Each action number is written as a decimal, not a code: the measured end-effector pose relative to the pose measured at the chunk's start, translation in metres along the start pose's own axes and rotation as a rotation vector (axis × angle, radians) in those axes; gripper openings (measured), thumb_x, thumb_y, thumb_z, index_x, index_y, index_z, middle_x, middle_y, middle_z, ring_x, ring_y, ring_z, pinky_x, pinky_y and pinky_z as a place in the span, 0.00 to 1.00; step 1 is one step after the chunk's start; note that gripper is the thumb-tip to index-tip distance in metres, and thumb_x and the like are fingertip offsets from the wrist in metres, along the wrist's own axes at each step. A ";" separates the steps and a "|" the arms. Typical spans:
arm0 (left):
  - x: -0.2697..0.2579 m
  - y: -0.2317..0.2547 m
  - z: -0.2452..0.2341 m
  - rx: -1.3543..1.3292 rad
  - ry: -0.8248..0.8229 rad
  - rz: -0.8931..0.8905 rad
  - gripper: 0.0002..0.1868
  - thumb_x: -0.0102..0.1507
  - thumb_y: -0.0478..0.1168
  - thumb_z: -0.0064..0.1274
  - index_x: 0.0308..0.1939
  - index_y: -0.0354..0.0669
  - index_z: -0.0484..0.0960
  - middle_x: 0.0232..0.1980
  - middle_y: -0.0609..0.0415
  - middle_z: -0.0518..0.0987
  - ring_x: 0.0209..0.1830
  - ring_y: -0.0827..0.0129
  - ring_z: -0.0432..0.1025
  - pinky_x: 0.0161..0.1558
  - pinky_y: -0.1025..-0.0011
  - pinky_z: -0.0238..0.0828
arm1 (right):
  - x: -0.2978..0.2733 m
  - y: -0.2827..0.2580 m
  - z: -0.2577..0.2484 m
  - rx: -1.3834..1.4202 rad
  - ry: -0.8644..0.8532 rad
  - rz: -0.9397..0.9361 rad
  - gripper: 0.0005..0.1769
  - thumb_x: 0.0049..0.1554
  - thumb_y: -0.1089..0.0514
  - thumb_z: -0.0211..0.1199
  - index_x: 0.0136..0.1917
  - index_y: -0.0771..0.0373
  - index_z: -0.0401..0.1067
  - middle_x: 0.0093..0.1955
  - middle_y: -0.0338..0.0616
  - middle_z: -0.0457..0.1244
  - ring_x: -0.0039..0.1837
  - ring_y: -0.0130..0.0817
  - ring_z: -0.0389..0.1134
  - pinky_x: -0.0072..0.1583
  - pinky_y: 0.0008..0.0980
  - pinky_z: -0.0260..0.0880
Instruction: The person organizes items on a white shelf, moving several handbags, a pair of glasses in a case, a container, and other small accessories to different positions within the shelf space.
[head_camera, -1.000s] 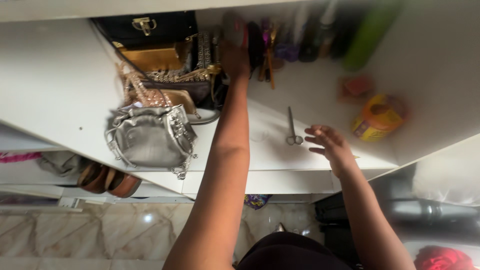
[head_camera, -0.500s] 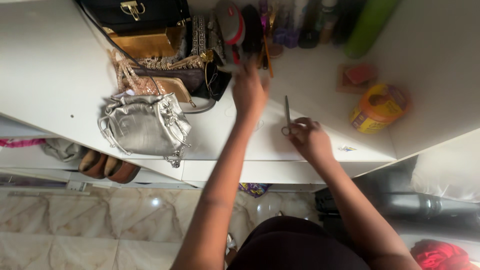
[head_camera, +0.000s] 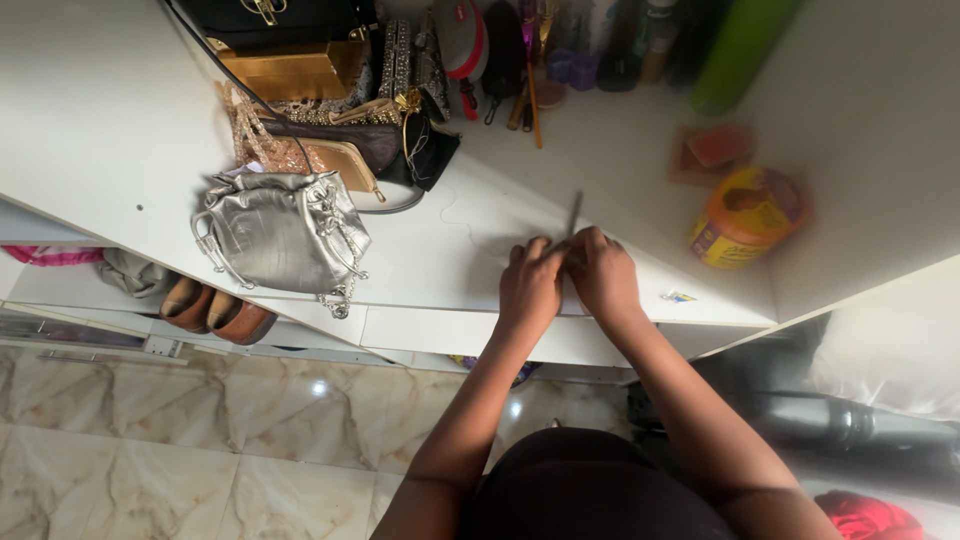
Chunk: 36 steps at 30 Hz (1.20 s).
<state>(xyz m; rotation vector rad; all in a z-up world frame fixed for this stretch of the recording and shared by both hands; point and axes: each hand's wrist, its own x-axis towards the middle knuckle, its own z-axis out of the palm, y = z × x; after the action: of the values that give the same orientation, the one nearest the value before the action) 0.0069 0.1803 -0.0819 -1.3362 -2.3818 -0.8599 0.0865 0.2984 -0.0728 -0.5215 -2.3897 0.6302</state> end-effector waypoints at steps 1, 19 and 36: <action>0.000 0.001 0.000 0.055 0.011 0.056 0.06 0.53 0.31 0.54 0.32 0.39 0.85 0.59 0.46 0.80 0.52 0.50 0.75 0.46 0.59 0.75 | 0.004 0.001 0.001 -0.014 0.078 -0.087 0.17 0.51 0.65 0.69 0.53 0.63 0.71 0.47 0.53 0.70 0.50 0.56 0.71 0.52 0.46 0.72; 0.189 -0.159 0.117 0.422 -0.114 -0.251 0.09 0.67 0.35 0.50 0.37 0.37 0.84 0.40 0.43 0.83 0.40 0.56 0.77 0.46 0.64 0.76 | 0.004 0.013 -0.013 0.510 -0.183 0.005 0.14 0.57 0.67 0.64 0.57 0.69 0.72 0.65 0.51 0.66 0.66 0.43 0.70 0.65 0.34 0.73; 0.069 0.068 0.052 -0.621 -0.168 0.324 0.55 0.49 0.50 0.71 0.75 0.41 0.61 0.67 0.38 0.73 0.66 0.48 0.72 0.67 0.60 0.71 | -0.008 0.040 -0.125 -0.357 0.538 -0.079 0.27 0.57 0.59 0.76 0.67 0.64 0.71 0.69 0.53 0.64 0.71 0.53 0.65 0.73 0.46 0.64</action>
<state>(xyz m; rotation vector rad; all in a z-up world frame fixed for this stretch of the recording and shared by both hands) 0.0294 0.2866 -0.0634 -2.0181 -1.9833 -1.5021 0.1813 0.3653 -0.0106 -0.6467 -1.9916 0.0077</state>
